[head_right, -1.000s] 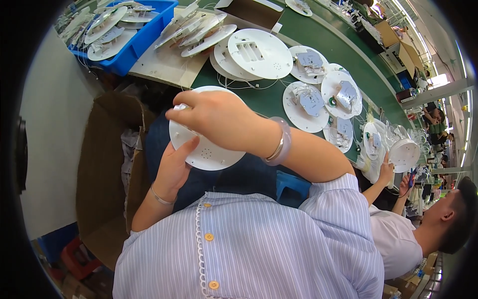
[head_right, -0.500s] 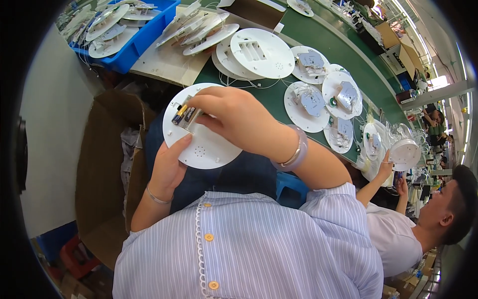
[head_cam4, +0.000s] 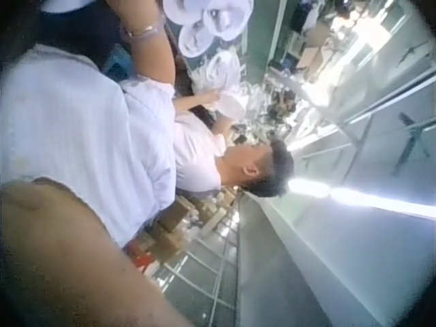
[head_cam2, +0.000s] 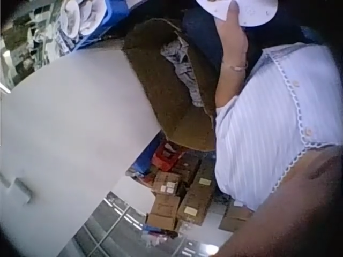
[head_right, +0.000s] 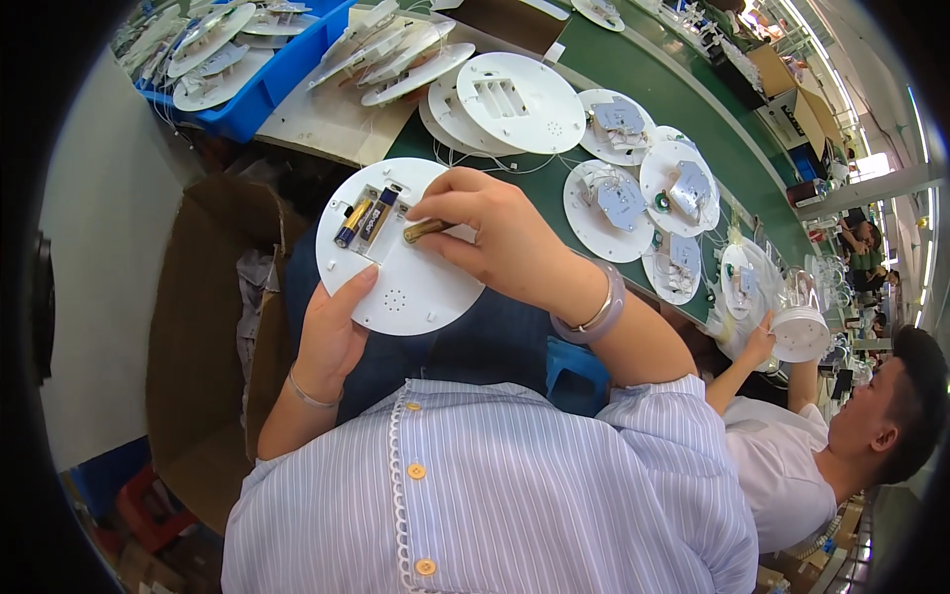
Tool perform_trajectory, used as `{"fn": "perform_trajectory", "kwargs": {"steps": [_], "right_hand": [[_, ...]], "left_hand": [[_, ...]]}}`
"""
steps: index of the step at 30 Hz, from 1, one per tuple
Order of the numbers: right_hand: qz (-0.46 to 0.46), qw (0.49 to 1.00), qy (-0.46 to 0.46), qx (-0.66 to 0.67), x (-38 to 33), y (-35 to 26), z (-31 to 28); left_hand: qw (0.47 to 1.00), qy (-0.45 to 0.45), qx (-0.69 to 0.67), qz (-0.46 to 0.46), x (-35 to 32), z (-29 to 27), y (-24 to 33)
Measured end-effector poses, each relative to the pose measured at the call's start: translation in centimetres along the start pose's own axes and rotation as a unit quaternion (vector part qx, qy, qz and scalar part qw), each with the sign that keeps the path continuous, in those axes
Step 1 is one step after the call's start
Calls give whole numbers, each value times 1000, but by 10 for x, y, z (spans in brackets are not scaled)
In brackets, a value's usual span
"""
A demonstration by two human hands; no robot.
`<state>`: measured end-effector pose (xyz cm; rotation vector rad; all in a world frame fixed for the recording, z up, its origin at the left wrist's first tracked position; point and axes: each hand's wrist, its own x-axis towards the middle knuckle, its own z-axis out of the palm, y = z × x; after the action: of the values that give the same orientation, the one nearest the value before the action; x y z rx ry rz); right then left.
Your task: Inserting batteries into circular white light housing components on a factory assembly line.
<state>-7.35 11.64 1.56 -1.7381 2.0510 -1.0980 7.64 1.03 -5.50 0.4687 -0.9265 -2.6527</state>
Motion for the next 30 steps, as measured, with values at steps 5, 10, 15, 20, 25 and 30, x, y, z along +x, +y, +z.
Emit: {"fn": "perform_trajectory", "kwargs": {"steps": [5,10,15,20,25,30], "right_hand": [[88,993,42,70,2,-3,10],[-93,994,34,-45,1,-12,27],[-90,994,47,-35,-4,-8,40],[-89,987,42,-124,-3,-7,35],[43,970,192,-142,-5,5,12],[269,899,40,344,-17,23,18]], "left_hand": [[1000,-6,14,9,0,1,-4],[999,-20,28,28,0,0,-8],[1000,-11,9,16,0,2,-6],[1000,-9,16,19,1,-1,-9],[1000,6,-22,-3,-3,-6,2],[995,-9,-5,-102,-4,-12,16]]}}
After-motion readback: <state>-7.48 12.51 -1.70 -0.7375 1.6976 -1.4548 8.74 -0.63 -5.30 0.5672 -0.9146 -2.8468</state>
